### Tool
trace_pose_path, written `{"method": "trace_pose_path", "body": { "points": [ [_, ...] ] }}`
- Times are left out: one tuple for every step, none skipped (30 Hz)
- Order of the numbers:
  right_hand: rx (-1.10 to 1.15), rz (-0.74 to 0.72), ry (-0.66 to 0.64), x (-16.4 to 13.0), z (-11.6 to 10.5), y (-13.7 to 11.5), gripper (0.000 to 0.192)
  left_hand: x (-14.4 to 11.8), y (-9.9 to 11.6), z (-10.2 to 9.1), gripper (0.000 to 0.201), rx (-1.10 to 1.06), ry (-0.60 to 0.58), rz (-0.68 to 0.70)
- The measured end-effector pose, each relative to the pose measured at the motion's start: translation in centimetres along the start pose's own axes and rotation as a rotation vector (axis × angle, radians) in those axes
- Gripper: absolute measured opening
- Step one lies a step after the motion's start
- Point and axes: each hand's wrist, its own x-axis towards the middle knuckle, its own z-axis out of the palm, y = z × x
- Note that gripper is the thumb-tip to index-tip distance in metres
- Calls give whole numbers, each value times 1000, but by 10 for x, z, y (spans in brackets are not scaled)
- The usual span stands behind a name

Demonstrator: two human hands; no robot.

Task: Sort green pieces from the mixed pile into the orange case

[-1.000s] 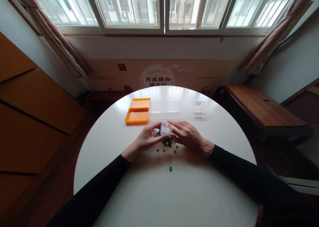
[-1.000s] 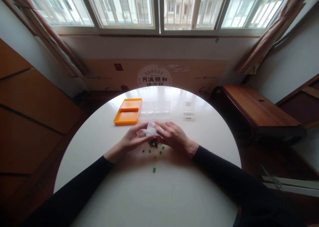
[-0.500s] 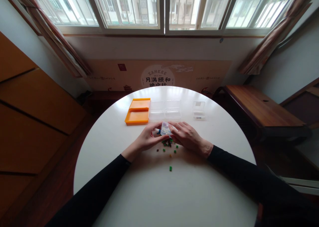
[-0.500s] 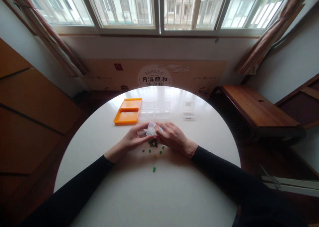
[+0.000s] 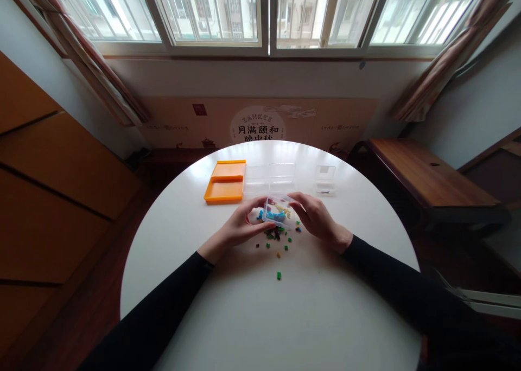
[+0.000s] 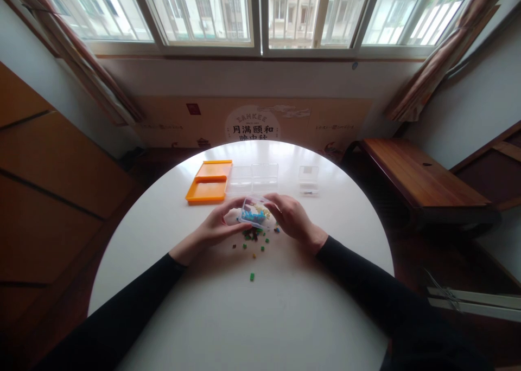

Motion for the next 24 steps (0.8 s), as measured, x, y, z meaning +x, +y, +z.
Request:
{"method": "trace_pose_path", "body": {
  "points": [
    [31,28,9,0,-1,1,29,-1,-2,-1,65,7,2,7],
    [60,50,7,0,-2,3,31,-1,-3,-2,66,17,8,14],
    [82,65,-2,-1,-3,4,32,-2,-5,-3,68,28,13,23],
    [95,74,-7,-1,-3,5,33,-3,-6,-4,70,37,17,31],
    [97,77,-4,-2,-3,6,33,-3,-7,-5,72,43,20,41],
    [93,77,4,-2,-2,7,31,-3,-8,-6,74,47,25,53],
    [83,76,16,-3,-1,7,29,-3,-7,-6,76,46,36,66],
    [69,79,30,-3,-1,7,26,-3,-7,-7,78,42,54,76],
    [52,82,46,-3,0,6,24,-3,-5,-6,79,39,80,85],
    [36,86,57,-3,1,5,22,-2,-4,-6,79,37,109,93],
    [24,92,64,-2,1,4,21,-2,-2,-6,78,39,133,102],
    [18,98,71,-2,2,3,20,-2,0,-6,76,50,148,109],
    [22,100,75,-2,2,2,20,-2,2,-6,73,67,153,115],
    [39,100,73,-1,2,1,20,-2,3,-7,70,90,151,123],
    [64,100,67,-2,3,1,20,-3,5,-7,67,116,142,133],
    [89,104,63,-2,3,1,20,-3,6,-8,64,144,130,146],
    [109,107,67,-3,4,2,19,-3,7,-8,63,173,120,167],
    [124,111,78,-4,5,4,17,-3,8,-9,62,206,109,197],
    [133,117,92,-5,6,5,16,-3,8,-9,63,246,95,234],
    [140,123,107,-7,7,7,16,-2,9,-9,64,290,80,271],
    [149,127,121,-8,8,8,18,-2,9,-9,65,336,66,308],
    [165,128,127,-9,9,10,18,-1,10,-10,67,379,53,339],
    [186,129,125,-9,10,11,18,-1,10,-10,69,416,39,364],
    [210,130,118,-10,11,12,17,0,10,-10,71,445,25,383]
  ]
}}
